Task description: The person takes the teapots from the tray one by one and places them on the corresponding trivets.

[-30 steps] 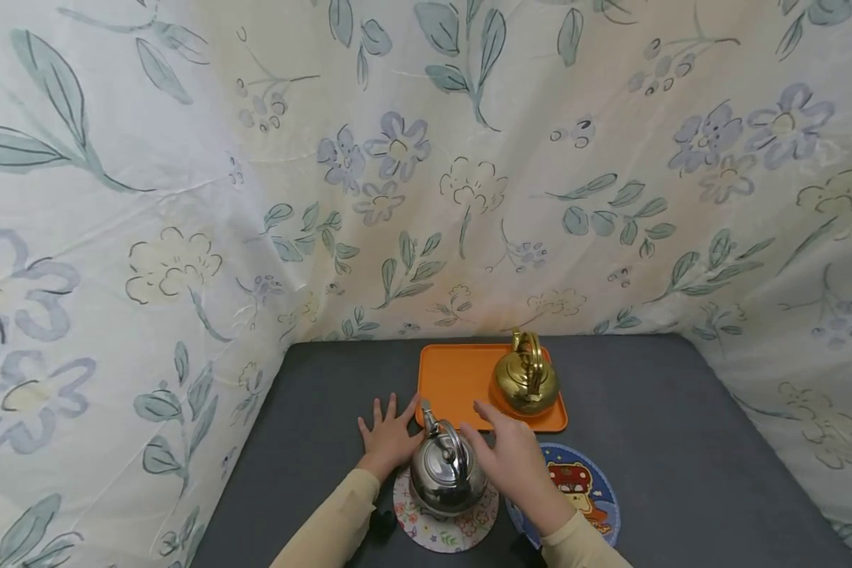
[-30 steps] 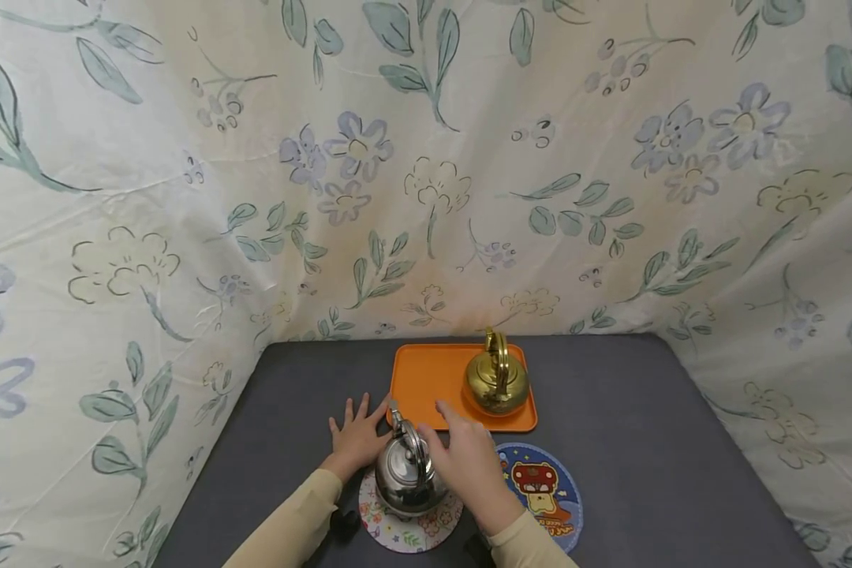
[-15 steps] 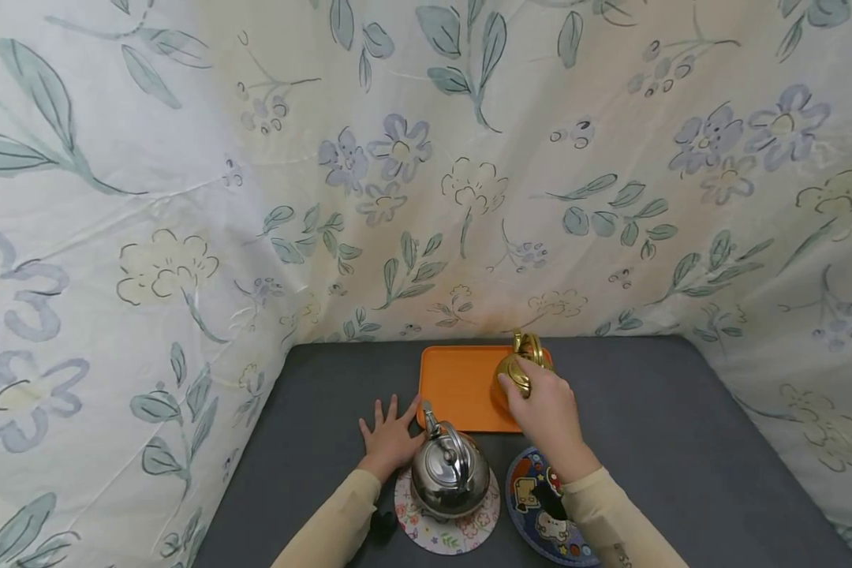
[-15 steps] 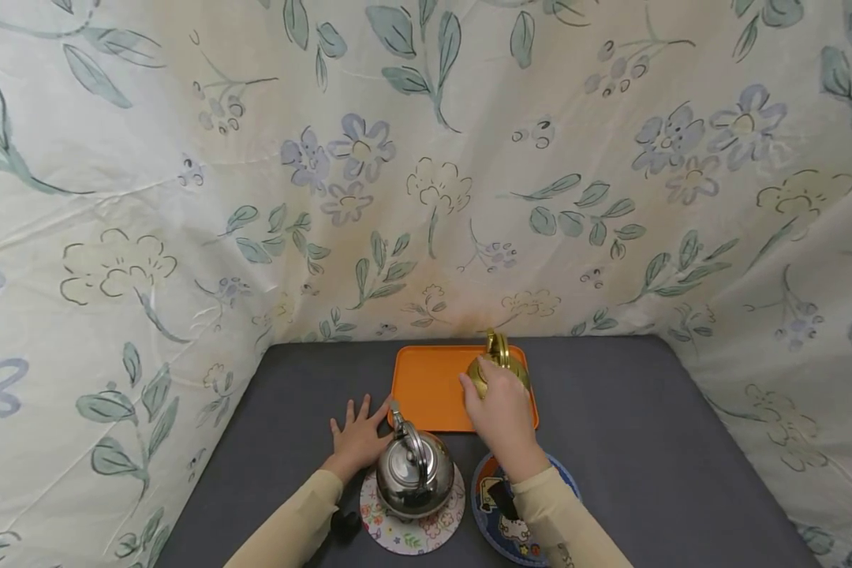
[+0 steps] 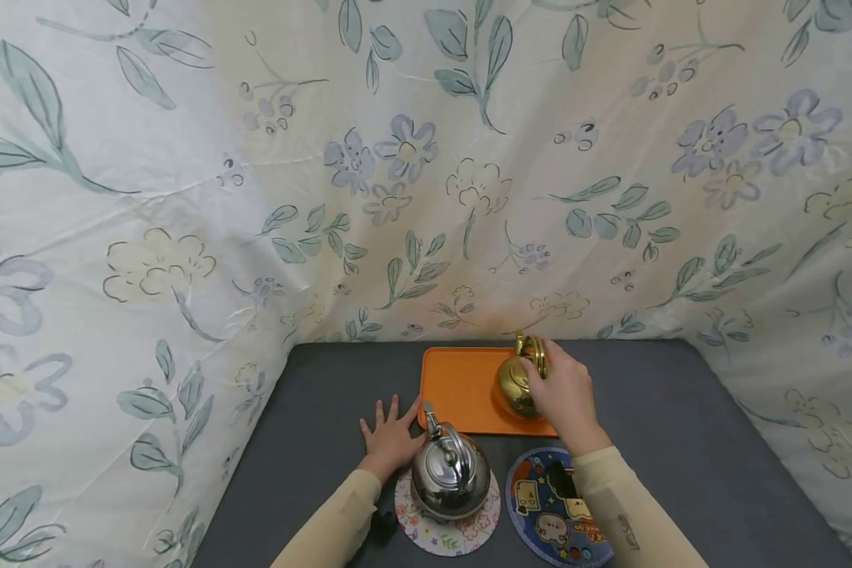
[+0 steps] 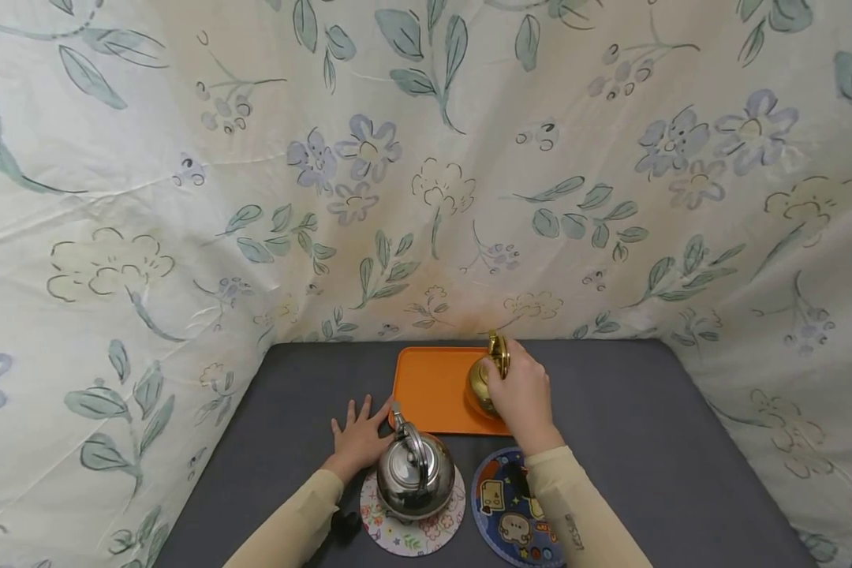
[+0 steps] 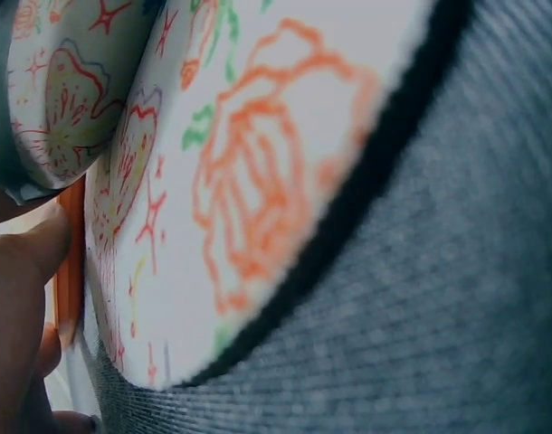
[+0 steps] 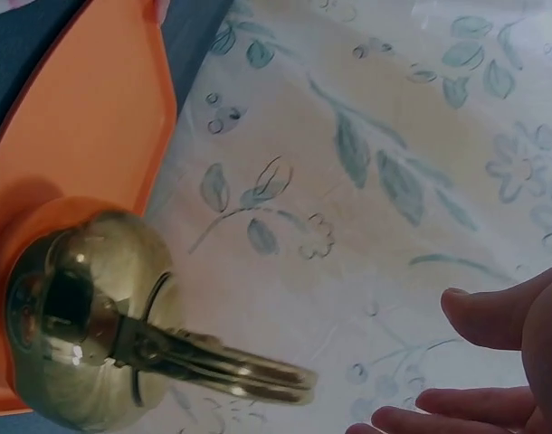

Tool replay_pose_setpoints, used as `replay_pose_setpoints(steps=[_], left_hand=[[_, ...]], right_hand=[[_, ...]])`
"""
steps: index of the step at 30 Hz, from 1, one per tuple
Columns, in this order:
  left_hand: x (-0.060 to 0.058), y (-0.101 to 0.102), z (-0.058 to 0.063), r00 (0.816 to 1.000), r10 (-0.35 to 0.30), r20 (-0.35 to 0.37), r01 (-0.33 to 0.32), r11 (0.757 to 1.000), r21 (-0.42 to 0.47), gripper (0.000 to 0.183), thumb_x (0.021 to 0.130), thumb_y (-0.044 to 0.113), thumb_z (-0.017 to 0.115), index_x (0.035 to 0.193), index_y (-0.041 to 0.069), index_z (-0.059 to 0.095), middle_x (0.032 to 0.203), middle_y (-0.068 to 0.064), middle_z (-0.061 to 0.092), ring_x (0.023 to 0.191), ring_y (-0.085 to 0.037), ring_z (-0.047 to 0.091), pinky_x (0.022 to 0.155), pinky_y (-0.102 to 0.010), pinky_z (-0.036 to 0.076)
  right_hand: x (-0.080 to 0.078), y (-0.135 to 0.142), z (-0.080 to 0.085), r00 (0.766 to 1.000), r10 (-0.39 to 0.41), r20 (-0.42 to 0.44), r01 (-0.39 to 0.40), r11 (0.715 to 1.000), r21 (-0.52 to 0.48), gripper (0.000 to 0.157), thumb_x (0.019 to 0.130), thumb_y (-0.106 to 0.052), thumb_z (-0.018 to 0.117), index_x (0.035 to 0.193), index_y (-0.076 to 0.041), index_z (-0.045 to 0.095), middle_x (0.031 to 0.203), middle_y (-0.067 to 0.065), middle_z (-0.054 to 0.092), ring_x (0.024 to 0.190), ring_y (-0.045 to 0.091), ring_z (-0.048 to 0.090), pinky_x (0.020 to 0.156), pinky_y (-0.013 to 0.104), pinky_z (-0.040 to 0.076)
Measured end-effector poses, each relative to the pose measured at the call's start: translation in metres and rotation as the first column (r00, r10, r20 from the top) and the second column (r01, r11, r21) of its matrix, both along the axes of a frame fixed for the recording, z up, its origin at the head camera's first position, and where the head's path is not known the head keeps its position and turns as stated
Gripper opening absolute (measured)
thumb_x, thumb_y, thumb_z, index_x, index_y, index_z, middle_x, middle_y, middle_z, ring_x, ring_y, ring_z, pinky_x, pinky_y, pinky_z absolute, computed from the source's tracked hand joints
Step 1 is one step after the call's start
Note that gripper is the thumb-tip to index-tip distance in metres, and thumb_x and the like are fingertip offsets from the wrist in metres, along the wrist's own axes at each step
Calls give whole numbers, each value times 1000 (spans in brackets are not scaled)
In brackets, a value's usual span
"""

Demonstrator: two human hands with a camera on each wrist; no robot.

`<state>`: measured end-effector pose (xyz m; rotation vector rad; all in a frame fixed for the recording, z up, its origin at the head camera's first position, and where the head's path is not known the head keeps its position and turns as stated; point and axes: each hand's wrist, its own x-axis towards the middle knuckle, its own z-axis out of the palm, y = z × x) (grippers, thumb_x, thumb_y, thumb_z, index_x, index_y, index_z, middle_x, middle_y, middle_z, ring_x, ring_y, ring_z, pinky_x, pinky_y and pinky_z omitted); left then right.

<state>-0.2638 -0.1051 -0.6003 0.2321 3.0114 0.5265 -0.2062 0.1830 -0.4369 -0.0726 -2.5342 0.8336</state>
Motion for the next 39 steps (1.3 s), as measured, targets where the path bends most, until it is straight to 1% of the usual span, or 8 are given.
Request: replay_pose_setpoints(steps=[5, 11, 18, 20, 22, 26, 34, 39], left_hand=[[1, -1, 1, 1000, 2, -2, -2, 1000, 12, 72, 92, 59, 62, 157, 41, 35, 167, -14, 25, 154, -48, 10, 111, -80, 8], [1, -3, 3, 1000, 2, -8, -2, 1000, 6, 73, 92, 59, 62, 157, 42, 35, 166, -14, 26, 153, -48, 11, 111, -80, 8], [1, -2, 5, 1000, 3, -19, -3, 1000, 14, 73, 91, 59, 63, 156, 40, 37, 166, -14, 26, 154, -48, 10, 111, -80, 8], [1, -1, 5, 1000, 5, -17, -5, 1000, 15, 73, 91, 60, 62, 156, 40, 37, 166, -14, 26, 154, -48, 10, 111, -80, 8], [2, -1, 4, 1000, 5, -18, -4, 1000, 16, 73, 91, 60, 63, 156, 40, 37, 166, -14, 26, 153, -49, 11, 111, -80, 9], [2, 1, 4, 1000, 0, -17, 0, 1000, 14, 72, 91, 60, 62, 156, 40, 37, 166, -14, 26, 153, -49, 12, 111, -80, 9], [2, 1, 3, 1000, 2, -23, -2, 1000, 3, 72, 91, 60, 63, 156, 40, 38, 166, -14, 27, 153, -49, 12, 110, -80, 10], [0, 1, 2, 1000, 6, -20, -6, 1000, -3, 72, 91, 60, 63, 156, 41, 37, 166, -14, 26, 153, -48, 12, 111, -80, 10]], right_hand=[[-13, 8, -7, 997, -26, 78, 28, 999, -32, 68, 99, -33, 64, 148, 10, 43, 135, 36, 56, 114, 55, 59, 94, 65, 49], [-23, 16, -16, 985, -21, 173, 26, 999, -28, 72, 101, -37, 60, 148, 13, 39, 134, 40, 54, 115, 57, 57, 96, 66, 47], [-27, 17, -21, 981, -28, 193, 36, 998, -41, 73, 101, -40, 59, 146, 14, 42, 136, 40, 53, 116, 57, 57, 96, 65, 47], [-28, 17, -23, 984, -31, 175, 38, 998, -41, 67, 101, -40, 60, 140, 13, 50, 127, 38, 60, 108, 55, 62, 91, 63, 51], [-29, 17, -26, 987, -31, 157, 39, 998, -50, 55, 100, -39, 61, 126, 10, 62, 106, 32, 70, 88, 47, 69, 77, 56, 57], [-31, 17, -31, 990, -30, 138, 39, 997, -62, 37, 98, -35, 65, 100, 2, 68, 76, 16, 69, 62, 29, 65, 57, 44, 52], [-35, 16, -33, 987, -43, 158, 52, 997, -52, 33, 99, -31, 63, 100, 1, 71, 79, 15, 72, 71, 33, 68, 66, 49, 53], [-38, 16, -34, 989, -45, 140, 55, 996, -65, 31, 98, -28, 65, 100, 2, 72, 76, 15, 71, 68, 32, 67, 62, 46, 52]])
